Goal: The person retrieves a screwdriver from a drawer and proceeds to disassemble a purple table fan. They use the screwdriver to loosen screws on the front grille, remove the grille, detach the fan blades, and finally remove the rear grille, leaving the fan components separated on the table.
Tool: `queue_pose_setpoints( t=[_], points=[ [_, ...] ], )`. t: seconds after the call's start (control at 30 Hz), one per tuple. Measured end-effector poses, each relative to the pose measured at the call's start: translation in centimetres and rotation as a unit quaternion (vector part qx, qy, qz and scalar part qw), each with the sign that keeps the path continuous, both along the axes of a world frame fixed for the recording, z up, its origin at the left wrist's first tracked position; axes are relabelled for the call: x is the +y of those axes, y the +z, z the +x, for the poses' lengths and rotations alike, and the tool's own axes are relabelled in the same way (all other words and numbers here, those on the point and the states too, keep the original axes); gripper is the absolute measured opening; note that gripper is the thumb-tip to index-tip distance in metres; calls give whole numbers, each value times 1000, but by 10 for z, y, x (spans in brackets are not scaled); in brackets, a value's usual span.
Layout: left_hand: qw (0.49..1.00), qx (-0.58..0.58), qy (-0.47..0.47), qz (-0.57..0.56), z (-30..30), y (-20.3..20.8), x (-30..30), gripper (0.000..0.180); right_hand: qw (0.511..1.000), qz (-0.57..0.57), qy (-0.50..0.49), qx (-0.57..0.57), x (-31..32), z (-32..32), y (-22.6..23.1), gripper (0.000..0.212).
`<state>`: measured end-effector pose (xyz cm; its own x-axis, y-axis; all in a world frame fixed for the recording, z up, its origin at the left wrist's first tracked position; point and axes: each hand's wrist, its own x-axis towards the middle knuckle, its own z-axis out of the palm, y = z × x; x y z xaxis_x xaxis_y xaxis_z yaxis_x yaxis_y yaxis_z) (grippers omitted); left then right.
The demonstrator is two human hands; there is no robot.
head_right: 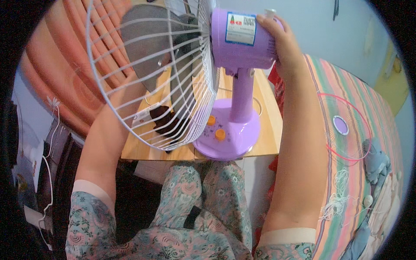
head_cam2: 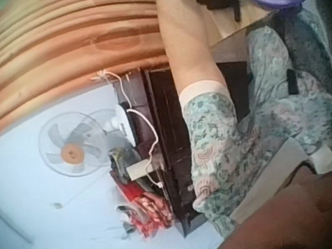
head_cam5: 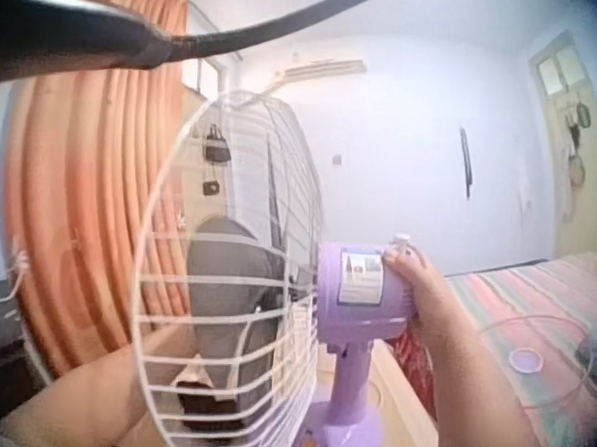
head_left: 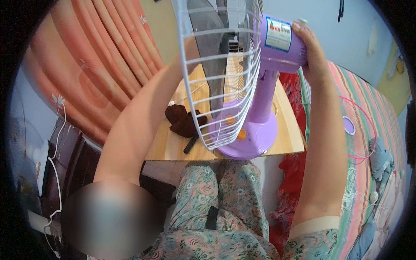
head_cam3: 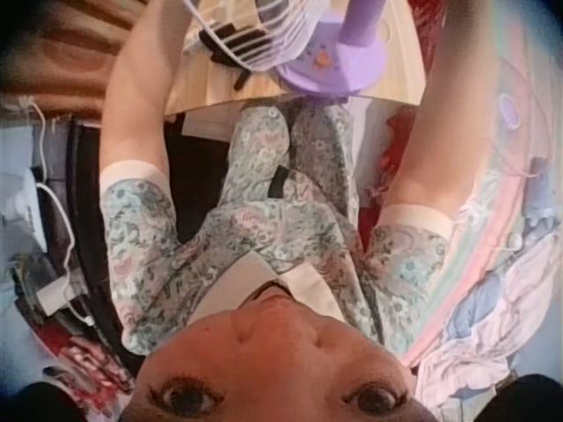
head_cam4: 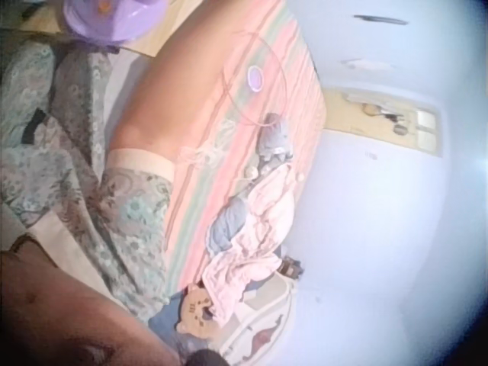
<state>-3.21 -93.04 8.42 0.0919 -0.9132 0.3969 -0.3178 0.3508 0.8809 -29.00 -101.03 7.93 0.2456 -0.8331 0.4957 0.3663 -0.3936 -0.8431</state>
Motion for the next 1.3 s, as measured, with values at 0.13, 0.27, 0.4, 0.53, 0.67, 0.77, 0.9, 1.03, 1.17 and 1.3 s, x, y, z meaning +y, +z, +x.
queue_pose_setpoints(
  t=[0.13, 0.27, 0.4, 0.53, 0.67, 0.77, 0.9, 1.03, 1.17, 1.3],
  points=[
    [992, -78, 59, 76, -3, 11, 5, 44, 1000, -15, -7, 1, -3, -1, -4, 78],
    [979, -122, 96, 131, -11, 19, -1, 47, 1000, -2, -15, -7, -2, -1, -4, 77],
    [979, -132, 101, 119, -8, 19, -4, 51, 999, -12, -24, 32, 1, -6, 5, 73],
    [990, -115, 52, -66, -2, -8, -19, 53, 944, -169, -252, 129, 0, -1, 26, 71],
    [998, 17, 55, 7, -22, 11, 14, 51, 928, -110, -253, 252, 6, 11, 47, 62],
    [998, 40, -27, 29, -21, 11, 17, 73, 899, -166, -320, 249, -3, 6, 37, 45],
    [991, -18, -79, 110, -33, 36, 39, 91, 934, -132, -265, 201, -25, 1, 28, 35],
    [983, 14, -101, 153, -30, 51, 36, 104, 931, -160, -263, 193, -31, 6, 28, 27],
    [989, 52, -64, 122, -49, 50, 42, 103, 945, -142, -240, 173, -34, 5, 24, 25],
    [996, 26, -58, 59, -44, 38, 28, 96, 961, -123, -221, 115, -35, 9, 21, 24]
  ],
)
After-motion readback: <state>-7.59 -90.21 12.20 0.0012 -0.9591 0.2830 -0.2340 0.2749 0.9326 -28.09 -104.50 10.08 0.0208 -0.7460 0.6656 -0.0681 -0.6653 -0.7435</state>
